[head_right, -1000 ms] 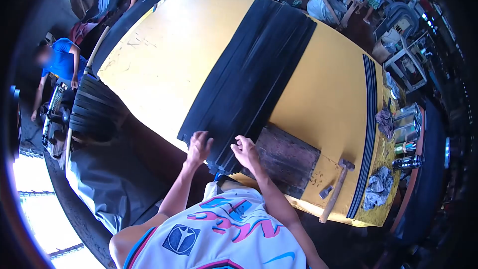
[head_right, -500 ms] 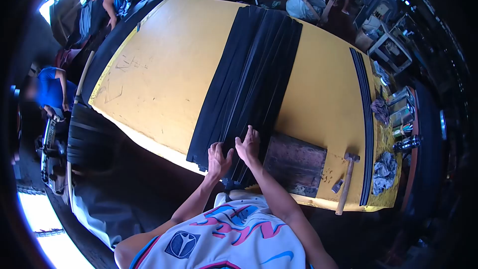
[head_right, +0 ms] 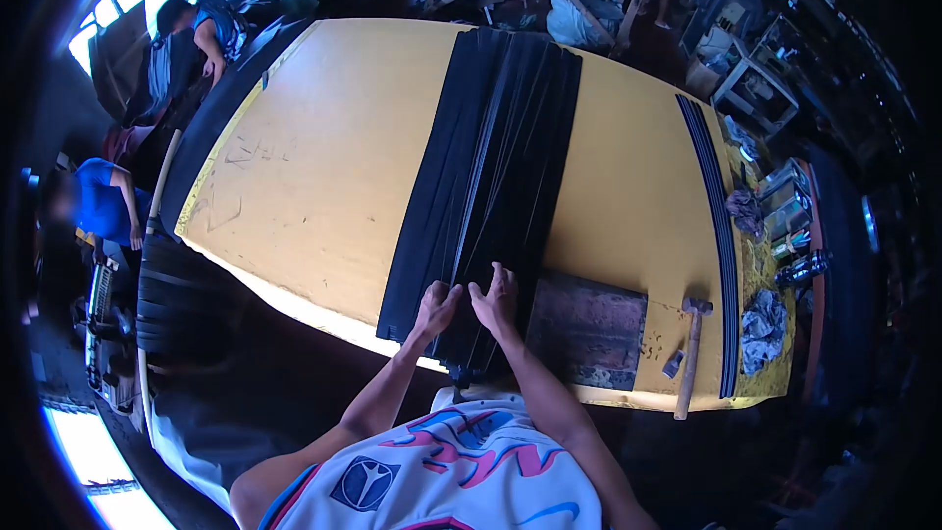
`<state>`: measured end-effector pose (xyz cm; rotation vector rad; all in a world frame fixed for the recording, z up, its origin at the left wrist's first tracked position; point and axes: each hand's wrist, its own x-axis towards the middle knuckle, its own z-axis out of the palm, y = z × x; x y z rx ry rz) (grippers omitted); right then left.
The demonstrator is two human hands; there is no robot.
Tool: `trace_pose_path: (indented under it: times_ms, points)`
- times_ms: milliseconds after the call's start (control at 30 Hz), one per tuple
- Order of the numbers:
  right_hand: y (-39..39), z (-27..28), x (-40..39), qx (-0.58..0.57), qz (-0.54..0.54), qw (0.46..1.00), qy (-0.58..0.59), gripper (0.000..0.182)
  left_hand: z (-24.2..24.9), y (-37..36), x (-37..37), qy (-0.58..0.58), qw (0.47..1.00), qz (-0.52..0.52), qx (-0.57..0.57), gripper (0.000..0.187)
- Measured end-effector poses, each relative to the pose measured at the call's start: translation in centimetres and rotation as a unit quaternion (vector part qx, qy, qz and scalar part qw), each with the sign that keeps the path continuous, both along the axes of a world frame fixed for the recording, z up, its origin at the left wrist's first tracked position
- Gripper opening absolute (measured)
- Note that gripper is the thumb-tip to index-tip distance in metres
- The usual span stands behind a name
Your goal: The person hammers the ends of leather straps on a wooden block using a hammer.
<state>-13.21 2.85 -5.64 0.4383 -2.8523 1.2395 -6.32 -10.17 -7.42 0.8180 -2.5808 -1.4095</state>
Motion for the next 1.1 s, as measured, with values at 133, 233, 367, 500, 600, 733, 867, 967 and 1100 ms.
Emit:
trace_pose_path:
  times_ms: [133,233,367,500,600,733,867,967,1100]
  points:
    - [-0.1,0.3,-0.2,-0.02,-0.012,0.999,-0.04,0.06,1.6,-1.8,0.5,0.03,0.94,0.049,0.337,0.041]
    - [-0.8,2.0,0.3,0.005,-0.02,0.998,0.065,0.047,1.8,-2.9,0.3,0.04,0.96,0.044,0.274,0.027]
    - [-3.5,4.1,0.6,-0.043,0.019,0.999,-0.024,0.046,4.1,-2.9,0.8,0.028,0.997,-0.047,0.053,0.035]
    - [-5.3,6.2,-0.5,-0.02,-0.01,0.988,-0.155,0.074,6.4,-1.0,0.9,0.12,0.99,-0.059,0.039,0.034]
    - [-4.8,6.3,-3.3,0.043,0.035,0.973,-0.225,0.09,7.5,-0.6,1.1,0.099,0.993,-0.067,0.0,0.033]
    - [-4.7,6.8,-3.5,-0.116,0.052,0.903,-0.41,0.05,8.1,-0.8,1.1,0.11,0.992,-0.067,-0.01,0.032]
    - [-4.9,6.0,-3.5,-0.28,0.007,0.837,-0.47,0.028,8.0,-1.2,0.9,0.126,0.988,-0.067,0.066,0.032]
    - [-3.4,5.7,-3.7,-0.353,0.032,0.767,-0.535,0.024,8.1,-1.5,1.4,0.104,0.962,-0.056,0.247,0.031]
    - [-2.1,7.2,-3.1,-0.399,0.04,0.734,-0.548,0.025,7.6,-1.0,1.9,0.073,0.919,-0.024,0.386,0.026]
